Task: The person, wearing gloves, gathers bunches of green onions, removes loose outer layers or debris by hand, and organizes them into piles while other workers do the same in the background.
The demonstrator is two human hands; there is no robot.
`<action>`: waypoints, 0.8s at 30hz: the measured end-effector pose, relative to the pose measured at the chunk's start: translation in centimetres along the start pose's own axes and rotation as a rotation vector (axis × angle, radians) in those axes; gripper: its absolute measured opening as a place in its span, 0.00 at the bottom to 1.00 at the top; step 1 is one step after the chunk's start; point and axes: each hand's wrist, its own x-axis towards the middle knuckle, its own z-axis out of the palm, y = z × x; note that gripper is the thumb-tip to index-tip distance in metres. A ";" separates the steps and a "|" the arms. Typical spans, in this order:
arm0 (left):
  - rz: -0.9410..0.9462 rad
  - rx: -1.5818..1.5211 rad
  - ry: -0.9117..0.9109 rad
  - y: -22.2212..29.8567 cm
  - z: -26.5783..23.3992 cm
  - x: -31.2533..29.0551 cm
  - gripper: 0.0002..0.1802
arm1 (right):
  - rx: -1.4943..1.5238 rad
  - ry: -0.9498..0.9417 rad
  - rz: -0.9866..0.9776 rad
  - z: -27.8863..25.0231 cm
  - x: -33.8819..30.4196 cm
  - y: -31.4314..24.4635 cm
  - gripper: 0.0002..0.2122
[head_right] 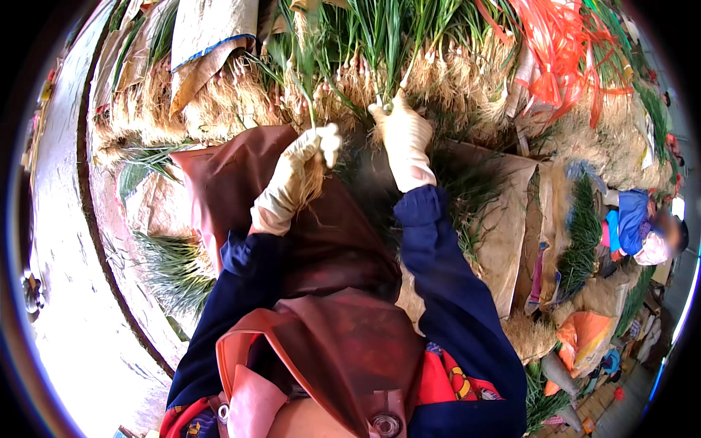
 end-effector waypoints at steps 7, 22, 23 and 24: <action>-0.025 0.060 0.261 -1.3 -2.9 4.6 0.11 | 0.169 -0.022 -0.159 -0.2 -1.6 -2.1 0.11; 0.097 0.248 0.279 -1.6 -0.8 4.1 0.16 | 0.407 -0.188 0.029 2.7 4.8 -1.4 0.22; 0.119 0.206 0.285 -1.1 0.1 3.4 0.16 | 0.701 -0.319 0.001 1.5 3.6 -2.1 0.21; 0.104 0.133 0.219 -1.3 -1.2 3.4 0.16 | 1.026 -0.482 0.008 0.6 2.3 -3.4 0.21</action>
